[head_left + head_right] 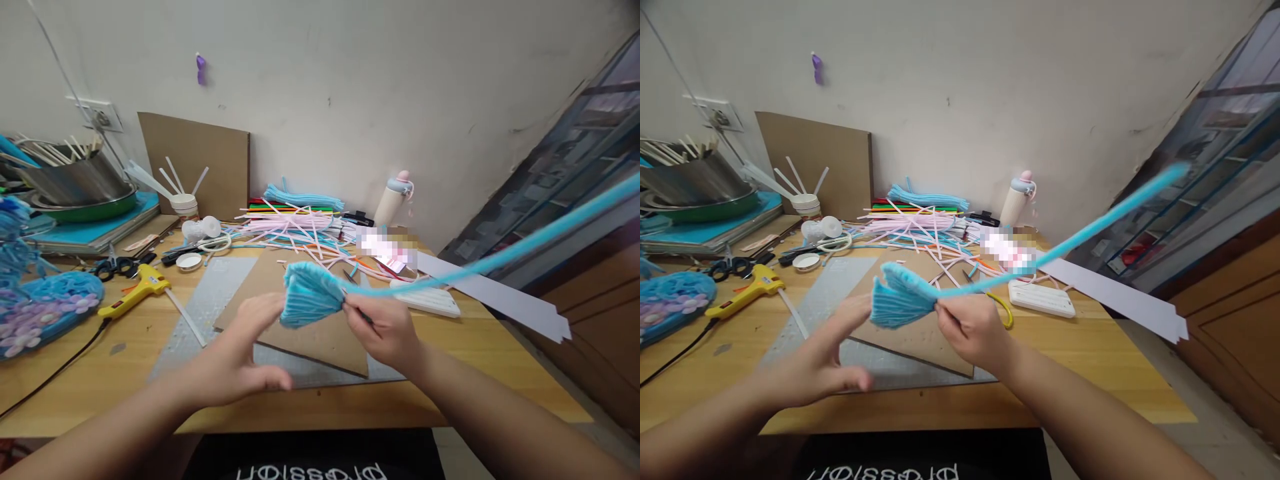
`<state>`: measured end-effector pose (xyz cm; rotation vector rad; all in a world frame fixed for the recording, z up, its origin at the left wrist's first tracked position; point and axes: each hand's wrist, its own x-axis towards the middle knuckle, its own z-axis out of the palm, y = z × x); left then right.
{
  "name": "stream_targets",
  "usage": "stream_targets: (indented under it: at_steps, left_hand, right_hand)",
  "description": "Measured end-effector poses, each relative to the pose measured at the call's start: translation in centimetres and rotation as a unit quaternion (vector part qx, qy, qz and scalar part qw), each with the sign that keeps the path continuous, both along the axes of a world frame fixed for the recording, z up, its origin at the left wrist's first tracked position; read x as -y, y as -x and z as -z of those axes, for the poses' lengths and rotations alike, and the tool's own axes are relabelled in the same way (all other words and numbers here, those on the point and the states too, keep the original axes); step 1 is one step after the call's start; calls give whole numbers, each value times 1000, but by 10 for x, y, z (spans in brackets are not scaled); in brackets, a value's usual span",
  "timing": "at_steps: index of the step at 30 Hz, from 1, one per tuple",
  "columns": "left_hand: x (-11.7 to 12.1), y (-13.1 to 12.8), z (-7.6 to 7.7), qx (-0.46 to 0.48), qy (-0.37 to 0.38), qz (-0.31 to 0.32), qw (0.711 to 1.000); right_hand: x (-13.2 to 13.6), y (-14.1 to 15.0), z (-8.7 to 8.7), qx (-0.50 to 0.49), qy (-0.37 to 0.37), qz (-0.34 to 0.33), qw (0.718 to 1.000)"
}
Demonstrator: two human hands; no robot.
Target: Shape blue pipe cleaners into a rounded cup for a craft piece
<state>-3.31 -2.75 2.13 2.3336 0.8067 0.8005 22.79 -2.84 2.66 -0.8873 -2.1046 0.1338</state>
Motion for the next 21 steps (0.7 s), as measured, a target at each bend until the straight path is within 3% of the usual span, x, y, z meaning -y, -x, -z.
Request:
stream_targets:
  at_steps: [2,5,7,9,11,14,16,18,21]
  left_hand:
    - [-1,-3,-2,134,178,5,975]
    - [-4,-14,-10,241,377,39,893]
    - [-6,-22,-14,250,481,4,840]
    - [-8,-28,-14,234,528,-36,816]
    - [-9,-31,-10,230,512,-70,824]
    - [-9,-33,-1,249,436,-103,858]
    - [-7,-33,2,248,373,-117,886]
    - [-4,-35,2,235,288,-139,918]
    - [-2,-35,4,201,124,-168,957]
  right_hand:
    - [-6,-5,3,98,-129,-20,987]
    - [-14,-5,4,213,-253,-41,943]
    - [-16,-3,3,258,-287,-57,921]
    - [-17,-1,2,273,-277,-77,918]
    - [-15,2,1,237,-213,-88,944]
    - [-10,9,0,91,-6,-71,993]
    - [-6,17,0,-41,146,-50,987]
    - [-2,26,-1,-179,277,-37,943]
    - [0,38,-2,-369,459,-59,806]
